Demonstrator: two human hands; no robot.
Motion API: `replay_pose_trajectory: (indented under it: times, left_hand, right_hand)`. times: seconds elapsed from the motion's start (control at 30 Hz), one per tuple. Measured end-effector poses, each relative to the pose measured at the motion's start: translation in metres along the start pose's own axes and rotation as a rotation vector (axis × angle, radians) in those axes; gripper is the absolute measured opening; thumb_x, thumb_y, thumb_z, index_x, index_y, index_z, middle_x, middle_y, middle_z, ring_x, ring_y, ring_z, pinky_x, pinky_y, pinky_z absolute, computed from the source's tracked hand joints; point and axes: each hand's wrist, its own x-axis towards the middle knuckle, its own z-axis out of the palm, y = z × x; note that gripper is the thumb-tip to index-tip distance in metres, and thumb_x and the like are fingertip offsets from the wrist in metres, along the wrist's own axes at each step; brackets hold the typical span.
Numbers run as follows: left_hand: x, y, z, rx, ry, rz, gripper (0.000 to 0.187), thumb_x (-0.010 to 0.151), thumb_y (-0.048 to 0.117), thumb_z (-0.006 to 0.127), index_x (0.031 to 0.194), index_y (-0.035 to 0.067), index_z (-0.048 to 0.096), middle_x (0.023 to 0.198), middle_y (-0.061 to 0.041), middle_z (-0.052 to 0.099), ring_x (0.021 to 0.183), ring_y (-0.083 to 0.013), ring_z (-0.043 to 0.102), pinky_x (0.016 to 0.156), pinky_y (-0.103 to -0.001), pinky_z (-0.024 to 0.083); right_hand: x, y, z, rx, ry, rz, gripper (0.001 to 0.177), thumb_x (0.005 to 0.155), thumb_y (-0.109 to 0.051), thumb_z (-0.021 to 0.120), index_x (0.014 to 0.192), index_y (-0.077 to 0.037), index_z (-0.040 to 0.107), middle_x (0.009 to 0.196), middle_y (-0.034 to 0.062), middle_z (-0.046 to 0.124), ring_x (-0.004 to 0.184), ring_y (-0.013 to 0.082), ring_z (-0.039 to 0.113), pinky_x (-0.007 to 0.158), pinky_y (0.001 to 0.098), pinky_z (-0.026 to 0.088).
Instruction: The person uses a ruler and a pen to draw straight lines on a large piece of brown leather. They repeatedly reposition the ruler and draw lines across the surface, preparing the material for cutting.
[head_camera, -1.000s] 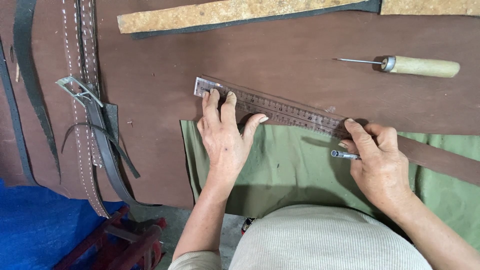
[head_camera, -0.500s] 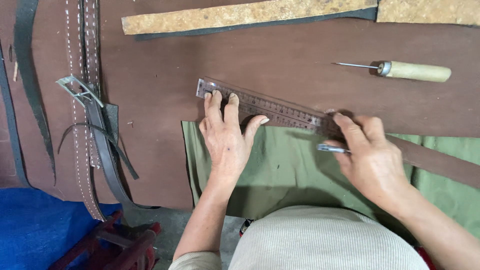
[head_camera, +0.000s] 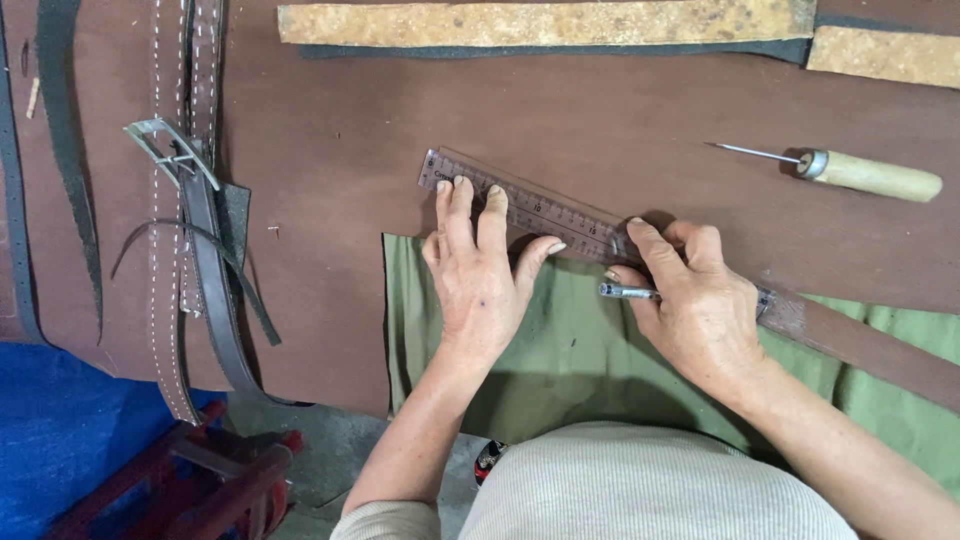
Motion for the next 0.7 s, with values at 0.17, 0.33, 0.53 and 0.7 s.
replay_pose_trajectory:
  times: [0.17,0.33,0.53,0.7]
  left_hand:
    - [-0.0015,0.0004,0.0016,0.005,0.005,-0.008,0.068,0.094,0.06,0.069,0.136,0.007,0.059,0.149,-0.023,0.046,0.146,-0.0427,0.042,0.093,-0.055,0.049]
    - [0.0002,0.001,-0.0003,-0.002,0.001,-0.014,0.067,0.094,0.06,0.07,0.135,0.008,0.06,0.149,-0.023,0.046,0.146,-0.0426,0.042,0.091,-0.054,0.049]
    - [0.0009,0.0001,-0.0004,-0.014,0.01,0.004,0.067,0.093,0.06,0.071,0.135,0.008,0.059,0.147,-0.023,0.047,0.145,-0.0426,0.042,0.093,-0.056,0.05]
    - [-0.0009,0.0028,-0.0024,-0.016,-0.075,-0.034,0.054,0.097,0.054,0.07,0.14,0.022,0.06,0.153,-0.022,0.038,0.149,-0.047,0.039,0.097,-0.061,0.048]
  right_hand:
    - [0.0024,-0.0005,-0.0022,0.016,0.011,-0.012,0.048,0.098,-0.038,0.071,0.141,-0.016,0.066,0.124,0.006,0.056,0.068,0.0236,0.066,0.043,0.0479,0.056]
    - [0.0048,0.0002,-0.0032,0.031,-0.023,0.018,0.046,0.098,-0.036,0.072,0.14,-0.018,0.067,0.126,0.0059,0.056,0.07,0.0242,0.067,0.046,0.0487,0.056]
    - [0.0033,0.0001,-0.0014,0.016,0.006,0.016,0.045,0.099,-0.037,0.071,0.14,-0.019,0.067,0.124,0.0048,0.055,0.067,0.0221,0.065,0.044,0.0462,0.055]
    - [0.0027,-0.0019,-0.0016,0.019,0.012,0.038,0.045,0.098,-0.038,0.073,0.139,-0.021,0.067,0.121,0.0029,0.056,0.068,0.0217,0.064,0.043,0.0475,0.054]
